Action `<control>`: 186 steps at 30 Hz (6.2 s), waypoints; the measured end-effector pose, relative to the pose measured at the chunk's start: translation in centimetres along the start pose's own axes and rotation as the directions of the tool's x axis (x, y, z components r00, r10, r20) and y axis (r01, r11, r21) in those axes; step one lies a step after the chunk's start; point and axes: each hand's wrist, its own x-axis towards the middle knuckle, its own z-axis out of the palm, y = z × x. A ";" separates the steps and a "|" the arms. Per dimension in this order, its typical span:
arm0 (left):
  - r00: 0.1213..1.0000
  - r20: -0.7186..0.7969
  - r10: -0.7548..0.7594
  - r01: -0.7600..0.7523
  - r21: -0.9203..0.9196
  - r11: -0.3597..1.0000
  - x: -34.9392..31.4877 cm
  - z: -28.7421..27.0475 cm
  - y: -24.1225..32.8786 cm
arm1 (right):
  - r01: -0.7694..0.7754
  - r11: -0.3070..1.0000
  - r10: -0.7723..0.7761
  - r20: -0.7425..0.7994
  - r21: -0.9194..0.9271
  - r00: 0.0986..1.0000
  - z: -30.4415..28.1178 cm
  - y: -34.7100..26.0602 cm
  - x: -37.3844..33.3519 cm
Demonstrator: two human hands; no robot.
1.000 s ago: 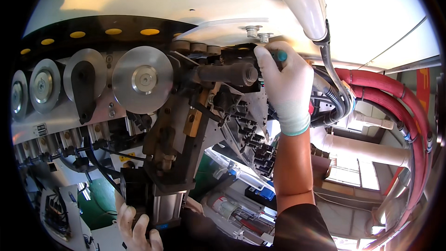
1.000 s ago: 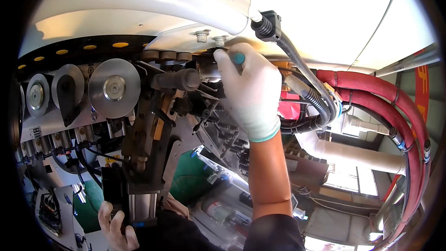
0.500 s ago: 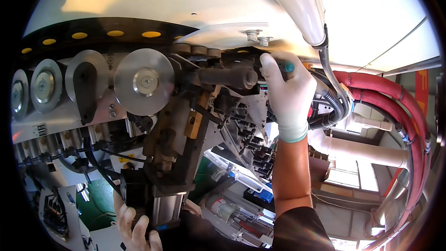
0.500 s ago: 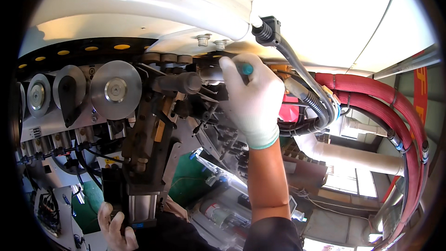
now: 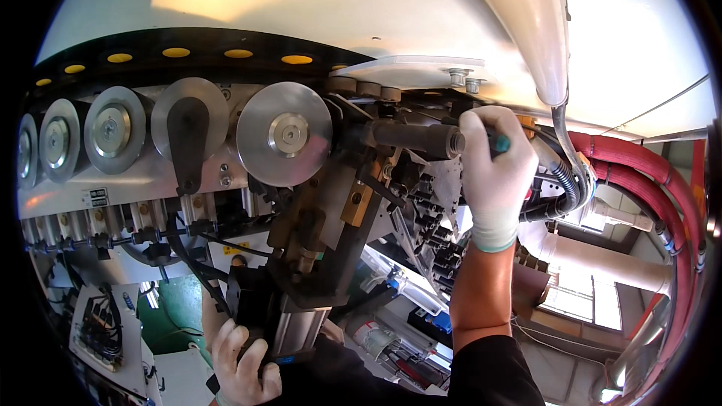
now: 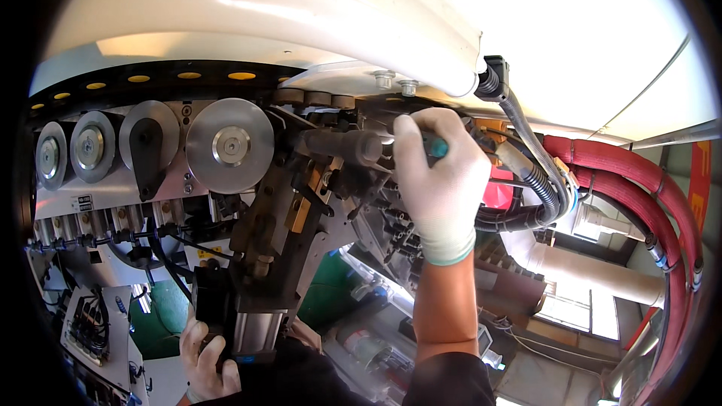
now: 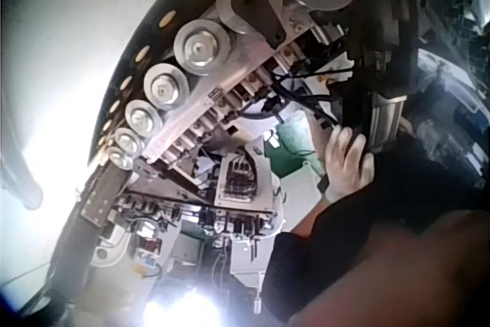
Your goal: The person uses a screwdriver and their hands to tighten components, inspect wires, and interact with various parts of a large industrial machine.
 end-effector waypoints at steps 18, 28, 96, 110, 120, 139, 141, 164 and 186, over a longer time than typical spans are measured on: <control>0.999 -0.032 0.025 -0.026 -0.021 0.999 -0.3 0.2 -0.5 | -0.113 0.992 0.108 0.098 0.049 0.989 -2.6 -0.1 2.5; 0.997 0.048 -0.052 0.054 -0.035 0.998 -1.5 0.3 -1.2 | 0.141 0.989 -0.143 0.051 0.035 0.988 -1.1 1.7 1.7; 0.995 0.006 -0.095 0.095 -0.009 0.995 -2.2 1.4 -1.3 | 0.094 0.968 -0.112 -0.062 -0.233 0.992 1.4 1.3 1.2; 0.996 -0.037 -0.077 0.075 -0.053 0.996 -0.2 0.2 -0.2 | 0.196 0.902 -0.196 0.040 -0.384 0.980 -0.2 1.3 1.6; 0.999 -0.027 -0.019 0.018 -0.057 0.998 -0.7 0.4 -0.4 | 0.266 0.897 -0.294 -0.026 -0.353 0.956 -1.2 -0.6 1.9; 0.997 -0.078 0.017 -0.023 -0.070 0.997 -0.3 0.1 -1.2 | 0.224 0.860 -0.279 -0.056 -0.459 0.959 -0.1 -0.2 1.7; 0.996 -0.085 0.012 -0.019 -0.078 0.997 -0.3 0.1 -1.0 | 0.220 0.881 -0.264 -0.050 -0.418 0.963 0.3 -0.2 1.7; 0.994 -0.088 -0.058 0.056 -0.018 0.998 -1.1 0.7 0.4 | 0.301 0.953 -0.304 -0.207 -0.045 0.930 1.6 3.9 2.7; 0.997 -0.071 -0.025 0.030 0.077 0.997 -1.4 0.7 0.6 | 0.417 0.754 -0.161 -0.473 0.508 0.866 -6.7 3.7 -8.7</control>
